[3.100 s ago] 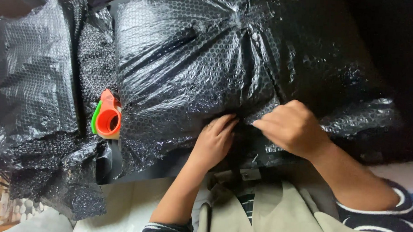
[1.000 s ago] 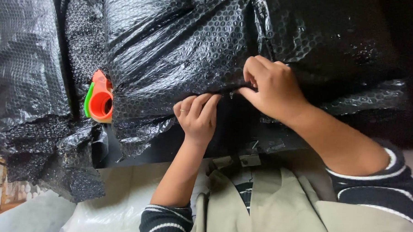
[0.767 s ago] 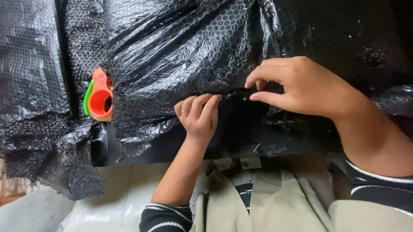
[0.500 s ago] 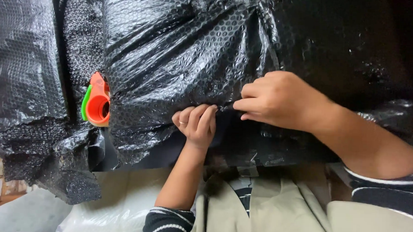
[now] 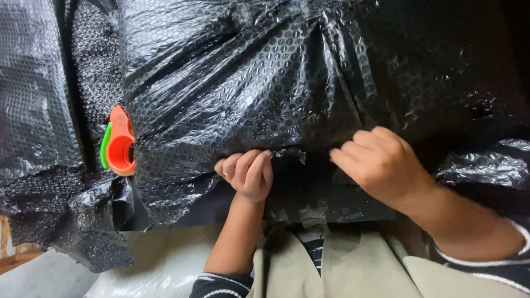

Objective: Using a tape dispenser to apply multiple strips of tape to secure black bubble wrap around an item.

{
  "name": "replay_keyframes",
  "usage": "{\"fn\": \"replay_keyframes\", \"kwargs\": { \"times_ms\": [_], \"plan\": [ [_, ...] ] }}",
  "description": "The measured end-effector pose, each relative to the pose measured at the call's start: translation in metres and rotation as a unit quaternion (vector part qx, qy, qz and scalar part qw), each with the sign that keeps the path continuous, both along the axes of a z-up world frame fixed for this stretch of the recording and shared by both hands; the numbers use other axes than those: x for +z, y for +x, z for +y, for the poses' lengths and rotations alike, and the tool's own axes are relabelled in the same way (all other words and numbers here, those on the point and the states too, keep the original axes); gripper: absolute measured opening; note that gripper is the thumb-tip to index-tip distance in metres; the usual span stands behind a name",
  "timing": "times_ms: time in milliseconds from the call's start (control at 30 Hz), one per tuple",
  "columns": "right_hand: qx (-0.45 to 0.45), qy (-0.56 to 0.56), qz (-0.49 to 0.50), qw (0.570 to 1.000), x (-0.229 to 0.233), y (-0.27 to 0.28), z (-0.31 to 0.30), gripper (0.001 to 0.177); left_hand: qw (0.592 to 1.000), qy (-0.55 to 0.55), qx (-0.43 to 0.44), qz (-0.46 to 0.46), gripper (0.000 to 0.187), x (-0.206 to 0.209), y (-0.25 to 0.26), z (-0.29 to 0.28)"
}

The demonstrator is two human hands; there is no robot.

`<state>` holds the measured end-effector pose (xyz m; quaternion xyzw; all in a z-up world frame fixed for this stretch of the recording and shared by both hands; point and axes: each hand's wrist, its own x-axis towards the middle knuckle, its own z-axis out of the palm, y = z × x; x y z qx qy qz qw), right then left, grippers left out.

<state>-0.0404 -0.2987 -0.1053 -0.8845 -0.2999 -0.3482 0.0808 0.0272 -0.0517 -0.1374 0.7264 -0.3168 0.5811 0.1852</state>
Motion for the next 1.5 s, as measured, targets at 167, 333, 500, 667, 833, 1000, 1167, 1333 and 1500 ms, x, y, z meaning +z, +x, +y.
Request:
{"fn": "replay_keyframes", "kwargs": {
  "times_ms": [167, 333, 500, 667, 833, 1000, 1167, 1333, 1500],
  "plan": [
    [-0.087, 0.015, 0.070, 0.994, -0.034, -0.039, -0.002, 0.040, 0.997, -0.063, -0.037, -0.015, 0.024, -0.037, 0.008, 0.008],
    [-0.087, 0.085, 0.056, 0.991, -0.045, -0.059, -0.019, 0.028, 0.998, -0.054, -0.033, 0.010, 0.015, -0.055, 0.007, 0.017],
    [-0.149, 0.282, 0.030, 0.947, -0.064, -0.084, -0.053, 0.036, 0.997, -0.057, -0.036, 0.027, 0.013, -0.053, 0.004, 0.018],
    [-0.092, 0.305, 0.111, 0.941, -0.030, -0.079, -0.032, 0.018, 0.996, -0.048, -0.036, 0.069, 0.012, -0.033, -0.004, 0.011],
    [-0.143, 0.236, 0.060, 0.959, -0.066, -0.048, -0.020, 0.040, 0.996, -0.072, -0.043, 0.014, 0.015, -0.047, 0.003, 0.013],
    [-0.158, 0.161, 0.096, 0.969, -0.061, -0.046, -0.018, 0.021, 0.997, -0.060, -0.038, 0.006, 0.022, -0.033, -0.001, 0.010],
    [-0.177, 0.082, 0.120, 0.973, -0.046, -0.052, -0.006, 0.019, 0.997, -0.068, -0.045, -0.004, 0.022, -0.026, 0.000, 0.007],
    [-0.205, 0.071, 0.114, 0.969, -0.066, -0.055, -0.011, 0.020, 0.996, -0.069, -0.058, -0.012, 0.018, -0.034, 0.002, 0.010],
    [-0.219, 0.141, -0.124, 0.958, -0.110, -0.066, -0.038, 0.024, 0.996, -0.073, -0.039, 0.018, 0.009, -0.050, 0.002, 0.017]
  ]
}}
